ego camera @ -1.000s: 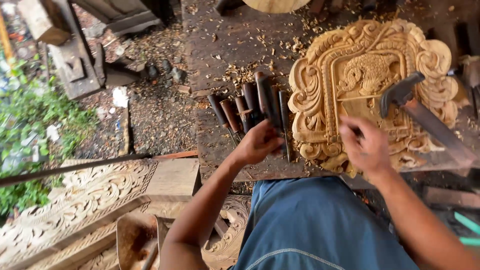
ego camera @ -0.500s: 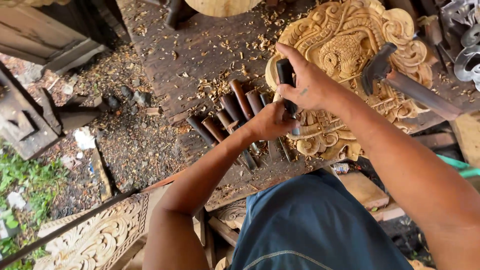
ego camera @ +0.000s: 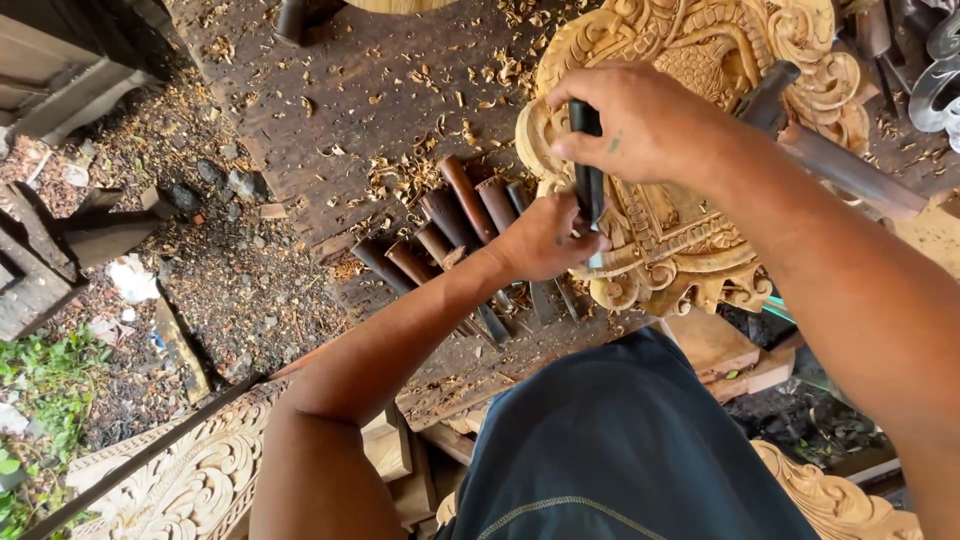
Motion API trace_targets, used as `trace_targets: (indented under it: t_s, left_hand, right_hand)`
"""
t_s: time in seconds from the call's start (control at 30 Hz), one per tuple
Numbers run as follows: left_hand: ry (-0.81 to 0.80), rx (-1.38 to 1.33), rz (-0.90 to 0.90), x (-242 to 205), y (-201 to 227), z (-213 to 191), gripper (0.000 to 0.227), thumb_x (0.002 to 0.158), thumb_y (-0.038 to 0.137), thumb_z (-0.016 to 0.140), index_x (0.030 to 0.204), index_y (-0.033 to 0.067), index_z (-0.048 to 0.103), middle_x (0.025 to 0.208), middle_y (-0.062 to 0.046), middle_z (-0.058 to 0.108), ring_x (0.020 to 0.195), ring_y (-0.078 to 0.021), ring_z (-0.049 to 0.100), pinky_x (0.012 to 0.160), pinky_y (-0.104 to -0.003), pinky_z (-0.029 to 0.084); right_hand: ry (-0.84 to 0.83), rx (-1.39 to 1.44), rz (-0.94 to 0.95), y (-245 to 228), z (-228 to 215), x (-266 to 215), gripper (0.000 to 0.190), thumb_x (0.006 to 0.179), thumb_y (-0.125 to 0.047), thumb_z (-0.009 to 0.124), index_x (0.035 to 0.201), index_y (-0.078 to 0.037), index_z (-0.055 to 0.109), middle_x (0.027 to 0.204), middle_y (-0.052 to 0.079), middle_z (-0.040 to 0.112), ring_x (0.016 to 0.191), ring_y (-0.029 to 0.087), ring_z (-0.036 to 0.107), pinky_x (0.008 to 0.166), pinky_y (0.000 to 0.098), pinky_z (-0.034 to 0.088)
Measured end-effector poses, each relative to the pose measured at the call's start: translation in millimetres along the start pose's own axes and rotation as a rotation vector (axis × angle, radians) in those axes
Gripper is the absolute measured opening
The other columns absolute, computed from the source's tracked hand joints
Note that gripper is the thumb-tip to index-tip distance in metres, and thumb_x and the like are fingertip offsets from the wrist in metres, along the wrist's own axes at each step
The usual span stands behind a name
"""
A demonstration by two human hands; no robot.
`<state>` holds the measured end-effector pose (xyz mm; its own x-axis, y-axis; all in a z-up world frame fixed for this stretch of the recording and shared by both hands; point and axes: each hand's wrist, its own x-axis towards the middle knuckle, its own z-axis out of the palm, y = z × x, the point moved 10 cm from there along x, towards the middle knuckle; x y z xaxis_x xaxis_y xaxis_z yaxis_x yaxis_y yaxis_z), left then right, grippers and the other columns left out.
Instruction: The person selects chisels from the table, carves lines and details into an ornate wooden plaque by hand, and references a metal template.
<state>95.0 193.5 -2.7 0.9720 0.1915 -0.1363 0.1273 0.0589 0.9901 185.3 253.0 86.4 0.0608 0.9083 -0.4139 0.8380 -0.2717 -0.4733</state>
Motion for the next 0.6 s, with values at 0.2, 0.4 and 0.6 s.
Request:
trace_targets:
  t_s: [0.2,0.4,0.6]
  left_hand:
    - [-0.124,-0.098,-0.176,-0.3,-3.6,10.3,0.032,0.09,0.018,0.078,0.105,0.0023,0.054,0.08,-0.003,0.059,0.077,-0.0156,0.07,0.068,-0.034,0.06]
    - [-0.077,0.263,-0.031,5.7,-6.2,6.6,0.033,0.09,0.016,0.074,0.109,0.0023,0.051,0.082,-0.011,0.066,0.076,-0.0234,0.074,0.073,-0.037,0.06]
    - [-0.029,0.287,0.004,1.3,-18.6,6.9,0.038,0.092,0.011,0.071,0.117,0.0001,0.044,0.089,-0.014,0.066,0.083,-0.0275,0.075,0.076,-0.037,0.062]
  right_hand:
    - [-0.047,0.354,-0.152,3.9,5.6,-8.9,0.049,0.079,-0.001,0.062,0.128,-0.008,0.067,0.104,0.004,0.069,0.086,0.016,0.065,0.074,0.0305,0.053]
    - [-0.071,0.467,-0.133,21.4,14.2,1.5,0.048,0.086,-0.007,0.061,0.134,-0.009,0.066,0.115,0.005,0.069,0.098,0.018,0.066,0.082,0.0331,0.053]
    - [0.076,0.258,-0.176,8.2,-14.2,8.0,0.045,0.097,-0.026,0.071,0.136,-0.004,0.062,0.117,0.015,0.069,0.102,0.028,0.07,0.085,0.0423,0.061]
